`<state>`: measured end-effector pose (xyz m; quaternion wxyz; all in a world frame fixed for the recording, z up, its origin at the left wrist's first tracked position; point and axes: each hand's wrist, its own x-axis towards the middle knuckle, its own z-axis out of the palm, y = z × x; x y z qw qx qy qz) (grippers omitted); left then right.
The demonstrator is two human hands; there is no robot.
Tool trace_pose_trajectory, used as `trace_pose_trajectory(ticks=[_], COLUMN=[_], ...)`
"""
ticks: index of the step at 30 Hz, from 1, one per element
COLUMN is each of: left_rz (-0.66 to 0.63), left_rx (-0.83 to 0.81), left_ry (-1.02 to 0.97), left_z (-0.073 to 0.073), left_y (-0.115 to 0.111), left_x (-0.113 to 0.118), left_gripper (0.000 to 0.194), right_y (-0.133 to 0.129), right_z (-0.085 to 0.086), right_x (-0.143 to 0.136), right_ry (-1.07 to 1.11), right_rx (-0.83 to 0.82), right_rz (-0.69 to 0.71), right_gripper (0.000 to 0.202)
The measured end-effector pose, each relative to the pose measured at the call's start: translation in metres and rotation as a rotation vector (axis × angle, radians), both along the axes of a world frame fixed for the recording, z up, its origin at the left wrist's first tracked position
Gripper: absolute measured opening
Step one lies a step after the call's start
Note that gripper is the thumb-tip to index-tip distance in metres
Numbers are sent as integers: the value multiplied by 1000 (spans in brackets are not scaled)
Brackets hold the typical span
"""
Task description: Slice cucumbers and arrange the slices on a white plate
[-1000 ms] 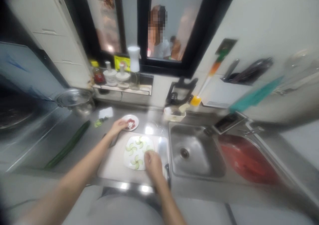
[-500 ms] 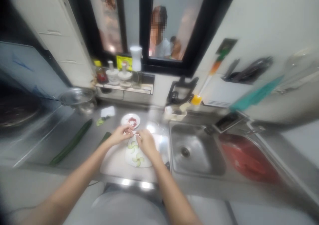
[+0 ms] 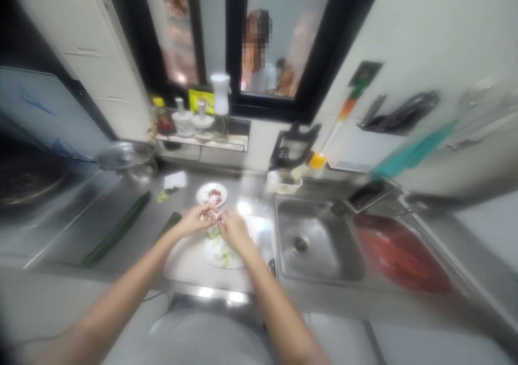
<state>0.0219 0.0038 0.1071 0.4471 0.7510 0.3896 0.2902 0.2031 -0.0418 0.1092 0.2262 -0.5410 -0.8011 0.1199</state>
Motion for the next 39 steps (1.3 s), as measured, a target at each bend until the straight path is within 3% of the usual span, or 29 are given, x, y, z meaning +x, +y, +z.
trace_pose_trajectory(ticks=[6, 12, 18, 25, 39], left_rz=[41, 223, 258, 259, 251], left_rx=[-30, 0, 22, -18, -39], left_ry=[10, 242, 413, 483, 604], left_z=[-17, -49, -69, -76, -77], left_y=[2, 2, -9, -14, -15], left_x=[-5, -9, 0, 8, 13], left_gripper=[29, 23, 22, 23, 19], right_y=[0, -2, -3, -2, 0], right_z=[-12, -39, -65, -77, -79], right_x=[-3, -6, -16, -18, -25], right_ry=[8, -90, -158, -196, -227], right_rx=[-61, -226, -304, -326, -358], right_rz=[-50, -118, -144, -150, -159], right_gripper=[12, 17, 19, 22, 22])
